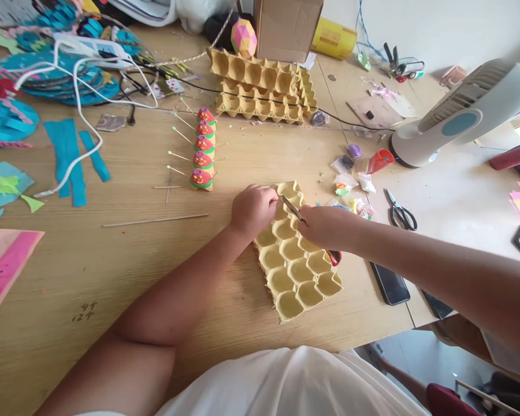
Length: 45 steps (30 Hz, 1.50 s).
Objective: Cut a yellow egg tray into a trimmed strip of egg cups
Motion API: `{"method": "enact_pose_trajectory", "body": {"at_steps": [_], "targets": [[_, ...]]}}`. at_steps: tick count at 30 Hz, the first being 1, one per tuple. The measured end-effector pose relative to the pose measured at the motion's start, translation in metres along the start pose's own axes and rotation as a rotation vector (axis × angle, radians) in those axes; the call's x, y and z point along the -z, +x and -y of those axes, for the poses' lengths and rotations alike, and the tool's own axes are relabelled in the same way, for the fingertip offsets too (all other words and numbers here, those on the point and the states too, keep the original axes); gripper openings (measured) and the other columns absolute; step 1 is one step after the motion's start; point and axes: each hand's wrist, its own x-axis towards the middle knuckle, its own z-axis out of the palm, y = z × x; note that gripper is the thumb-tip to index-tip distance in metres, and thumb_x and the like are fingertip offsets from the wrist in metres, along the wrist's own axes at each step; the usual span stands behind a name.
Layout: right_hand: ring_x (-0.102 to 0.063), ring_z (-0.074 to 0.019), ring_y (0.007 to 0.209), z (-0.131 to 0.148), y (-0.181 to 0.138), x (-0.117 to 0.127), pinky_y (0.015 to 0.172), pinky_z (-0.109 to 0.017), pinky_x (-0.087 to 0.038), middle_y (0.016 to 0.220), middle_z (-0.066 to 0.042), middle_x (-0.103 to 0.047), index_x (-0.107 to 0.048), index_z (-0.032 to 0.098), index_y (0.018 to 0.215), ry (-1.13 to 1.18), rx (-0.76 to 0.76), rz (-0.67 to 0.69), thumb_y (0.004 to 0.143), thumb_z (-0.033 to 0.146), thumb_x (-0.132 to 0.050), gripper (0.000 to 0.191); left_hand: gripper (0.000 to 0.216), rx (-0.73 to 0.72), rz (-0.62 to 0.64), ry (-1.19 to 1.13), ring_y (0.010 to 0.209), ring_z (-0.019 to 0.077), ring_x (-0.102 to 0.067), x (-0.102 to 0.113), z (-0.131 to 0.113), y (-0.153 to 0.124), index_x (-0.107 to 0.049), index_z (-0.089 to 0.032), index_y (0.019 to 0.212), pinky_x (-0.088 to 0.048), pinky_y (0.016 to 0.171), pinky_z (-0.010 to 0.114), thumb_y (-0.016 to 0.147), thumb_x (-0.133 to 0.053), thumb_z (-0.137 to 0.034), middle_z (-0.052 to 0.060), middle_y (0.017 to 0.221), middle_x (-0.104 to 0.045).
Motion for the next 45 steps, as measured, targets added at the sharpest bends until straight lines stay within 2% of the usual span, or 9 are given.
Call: {"method": "enact_pose_trajectory", "body": {"at_steps": [5, 9, 13, 17, 28, 34, 39, 42, 45], "targets": [[-0.047, -0.0145, 0.052, -0.037, -0.022, -0.017, 0.051, -0.029, -0.028, 0.061, 0.002, -0.053, -0.041, 0.025, 0.078, 0.272, -0.074, -0.158, 0.098, 0.042, -0.043, 0.026, 0.017, -0.019, -0.004, -0.017, 0.089, 0.0242, -0.062, -0.001, 0.001, 0.0, -0.068, -0.022, 0.074, -0.04, 0.069, 0.033, 0.09, -0.063, -0.023, 0.005, 0.084, -0.074], [-0.05, -0.0145, 0.052, -0.062, -0.021, -0.058, 0.052, -0.026, -0.032, 0.057, 0.006, -0.05, -0.037, 0.026, 0.078, 0.696, -0.162, -0.335, 0.098, 0.048, -0.043, 0.03, 0.015, -0.029, -0.007, -0.028, 0.087, 0.0233, -0.063, -0.001, 0.001, 0.0, -0.07, -0.022, 0.075, -0.041, 0.07, 0.033, 0.09, -0.066, -0.023, 0.004, 0.083, -0.073], [-0.05, -0.0132, 0.05, -0.066, -0.006, -0.094, 0.051, -0.026, -0.038, 0.059, 0.007, -0.053, -0.042, 0.026, 0.084, 1.093, -0.02, -0.373, 0.095, 0.06, -0.046, 0.036, 0.015, -0.04, -0.018, -0.027, 0.085, 0.0219, -0.063, -0.002, 0.003, -0.001, -0.071, -0.022, 0.077, -0.042, 0.073, 0.033, 0.091, -0.066, -0.025, 0.002, 0.082, -0.074], [-0.048, -0.0128, 0.047, -0.067, -0.002, -0.101, 0.049, -0.026, -0.038, 0.058, 0.007, -0.052, -0.047, 0.026, 0.091, 1.254, 0.025, -0.369, 0.094, 0.063, -0.045, 0.037, 0.013, -0.059, -0.043, -0.006, 0.083, 0.0215, -0.063, -0.002, 0.005, -0.003, -0.073, -0.022, 0.08, -0.044, 0.076, 0.033, 0.091, -0.067, -0.026, 0.003, 0.081, -0.074], [-0.067, -0.025, 0.082, -0.074, -0.016, -0.098, 0.064, -0.03, -0.039, 0.089, -0.007, -0.071, -0.057, 0.023, 0.102, 0.518, -0.201, -0.34, 0.1, 0.035, -0.038, 0.023, 0.009, -0.097, -0.057, 0.077, 0.085, 0.0229, -0.067, 0.003, 0.006, -0.002, -0.076, -0.023, 0.087, -0.05, 0.078, 0.035, 0.089, -0.068, -0.028, 0.004, 0.086, -0.077], [-0.069, -0.0249, 0.093, -0.068, -0.015, -0.107, 0.068, -0.031, -0.04, 0.101, -0.01, -0.073, -0.062, 0.02, 0.097, 0.353, -0.167, -0.351, 0.1, 0.033, -0.042, 0.023, 0.016, -0.074, -0.221, 0.078, 0.091, 0.0232, -0.067, 0.019, 0.02, 0.001, -0.074, -0.021, 0.096, -0.052, 0.087, 0.037, 0.092, -0.065, -0.033, 0.006, 0.095, -0.076], [-0.069, -0.0266, 0.094, -0.068, -0.015, -0.107, 0.069, -0.033, -0.042, 0.105, -0.011, -0.072, -0.063, 0.02, 0.104, 0.303, -0.239, -0.39, 0.101, 0.039, -0.044, 0.027, 0.03, -0.005, -0.201, 0.062, 0.108, 0.0257, -0.064, 0.028, 0.039, -0.016, -0.069, -0.02, 0.115, -0.053, 0.093, 0.038, 0.089, -0.067, -0.034, 0.009, 0.115, -0.073], [-0.068, -0.0279, 0.092, -0.093, -0.02, -0.101, 0.07, -0.035, -0.044, 0.109, -0.012, -0.071, -0.064, 0.023, 0.109, 0.367, -0.265, -0.453, 0.101, 0.047, -0.043, 0.033, 0.039, 0.078, -0.167, -0.037, 0.112, 0.0244, -0.064, 0.028, 0.046, -0.03, -0.064, -0.021, 0.124, -0.053, 0.092, 0.037, 0.089, -0.066, -0.037, 0.01, 0.123, -0.07], [-0.066, -0.0303, 0.097, -0.148, -0.023, -0.095, 0.078, -0.039, -0.047, 0.113, -0.014, -0.068, -0.065, 0.024, 0.114, 0.348, -0.418, -0.583, 0.099, 0.045, -0.042, 0.034, 0.048, 0.172, -0.161, -0.097, 0.113, 0.0251, -0.063, 0.028, 0.05, -0.039, -0.061, -0.02, 0.129, -0.054, 0.09, 0.037, 0.087, -0.068, -0.041, 0.013, 0.126, -0.068]]}}
